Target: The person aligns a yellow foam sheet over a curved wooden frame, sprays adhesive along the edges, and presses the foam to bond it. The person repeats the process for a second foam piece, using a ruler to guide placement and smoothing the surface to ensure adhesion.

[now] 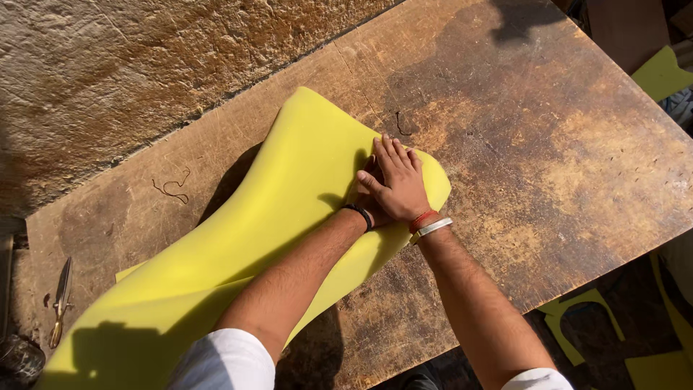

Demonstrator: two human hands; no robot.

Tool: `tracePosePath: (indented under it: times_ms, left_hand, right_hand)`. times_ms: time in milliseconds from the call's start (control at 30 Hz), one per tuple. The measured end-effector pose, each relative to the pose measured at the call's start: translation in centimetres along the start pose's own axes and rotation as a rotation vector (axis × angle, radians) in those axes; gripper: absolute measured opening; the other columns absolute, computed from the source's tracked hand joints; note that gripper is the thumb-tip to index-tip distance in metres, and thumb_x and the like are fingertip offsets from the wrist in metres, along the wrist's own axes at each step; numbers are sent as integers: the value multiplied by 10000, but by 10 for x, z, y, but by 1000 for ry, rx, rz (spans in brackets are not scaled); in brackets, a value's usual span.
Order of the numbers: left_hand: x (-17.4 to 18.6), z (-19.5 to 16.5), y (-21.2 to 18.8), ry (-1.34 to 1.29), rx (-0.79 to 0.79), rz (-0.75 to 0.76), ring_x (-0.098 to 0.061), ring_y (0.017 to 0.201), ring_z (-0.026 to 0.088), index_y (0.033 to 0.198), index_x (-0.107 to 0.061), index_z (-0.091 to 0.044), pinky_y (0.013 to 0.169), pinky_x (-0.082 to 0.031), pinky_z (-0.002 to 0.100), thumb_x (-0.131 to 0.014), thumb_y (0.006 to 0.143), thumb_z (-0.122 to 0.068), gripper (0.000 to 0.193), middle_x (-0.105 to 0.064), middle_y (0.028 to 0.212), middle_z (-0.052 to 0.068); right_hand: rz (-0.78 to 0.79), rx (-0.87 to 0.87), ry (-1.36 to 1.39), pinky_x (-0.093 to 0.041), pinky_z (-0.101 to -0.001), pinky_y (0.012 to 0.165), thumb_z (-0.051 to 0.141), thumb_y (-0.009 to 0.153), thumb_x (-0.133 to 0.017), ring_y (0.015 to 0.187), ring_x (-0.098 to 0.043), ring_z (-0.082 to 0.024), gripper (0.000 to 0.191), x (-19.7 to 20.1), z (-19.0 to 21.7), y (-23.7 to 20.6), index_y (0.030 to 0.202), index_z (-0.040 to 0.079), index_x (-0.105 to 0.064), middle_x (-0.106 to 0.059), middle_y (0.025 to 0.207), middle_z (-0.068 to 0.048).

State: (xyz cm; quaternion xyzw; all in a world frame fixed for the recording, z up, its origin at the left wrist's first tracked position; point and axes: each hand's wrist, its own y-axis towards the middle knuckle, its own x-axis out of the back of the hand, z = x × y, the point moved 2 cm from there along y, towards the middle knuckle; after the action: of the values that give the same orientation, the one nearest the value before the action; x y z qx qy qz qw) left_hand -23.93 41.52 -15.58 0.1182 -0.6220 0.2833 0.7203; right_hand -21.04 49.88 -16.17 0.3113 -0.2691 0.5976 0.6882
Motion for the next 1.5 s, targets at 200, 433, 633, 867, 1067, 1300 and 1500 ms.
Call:
tracePosePath:
  times_ms: [200,433,633,867,1067,1300,1500]
  left_hand:
    - [-20,139,-111,-653,-76,-132,-408,1458,318,1375,-657,-183,1204,-319,476,-702,928,-360,483,-582,1493,73]
    - [-69,183,-295,-202,404,-88,-218,1520,467,1643,-199,-104,1228,-185,609,-492,984,-658,909,-143,1680,268]
    - [-65,112,-268,-97,252,40,-74,1530,521,1649,-119,-241,1223,-78,671,-349,949,-792,920,-52,1686,242]
    - [-64,64,-240,-164,199,80,-27,1538,523,1654,-58,-323,1187,-37,749,-332,920,-840,939,8,1688,268]
    - [-55,35,-226,-169,267,61,-19,1533,546,1640,-74,-387,1126,-20,830,-415,872,-860,964,27,1676,284]
    - [-42,21,-223,-316,401,129,18,1557,534,1625,-74,-413,1137,11,841,-558,746,-902,1116,50,1683,270]
    - [-37,3,-200,-313,526,44,47,1522,557,1645,-48,-327,1086,20,859,-631,726,-871,1217,85,1647,342]
  right_hand:
    - [111,-29,-297,-7,-473,1274,823,915,-273,1586,-7,-337,937,-24,-26,24,1657,260,-168,-32,1716,-186]
    - [142,-58,-330,0,-524,1291,880,886,-262,1603,13,-391,1052,-36,-5,21,1685,216,-102,27,1721,-240]
    - [191,-82,-370,14,-567,1300,887,882,-252,1609,50,-435,1073,-32,-1,23,1693,218,-39,57,1729,-256]
    - [242,-118,-395,38,-569,1302,898,865,-228,1611,87,-425,1094,-32,-8,29,1693,227,18,104,1722,-248]
    - [142,-74,-397,48,-612,1291,849,936,-186,1625,52,-413,1006,-27,17,8,1701,206,-71,46,1749,-219]
    - [53,90,-382,41,-639,1251,771,984,-244,1603,-47,-410,847,-56,53,-62,1662,263,-287,-96,1730,-203]
    - [10,114,-365,30,-612,1253,777,983,-270,1594,-90,-390,829,-54,45,-54,1643,280,-344,-144,1728,-182]
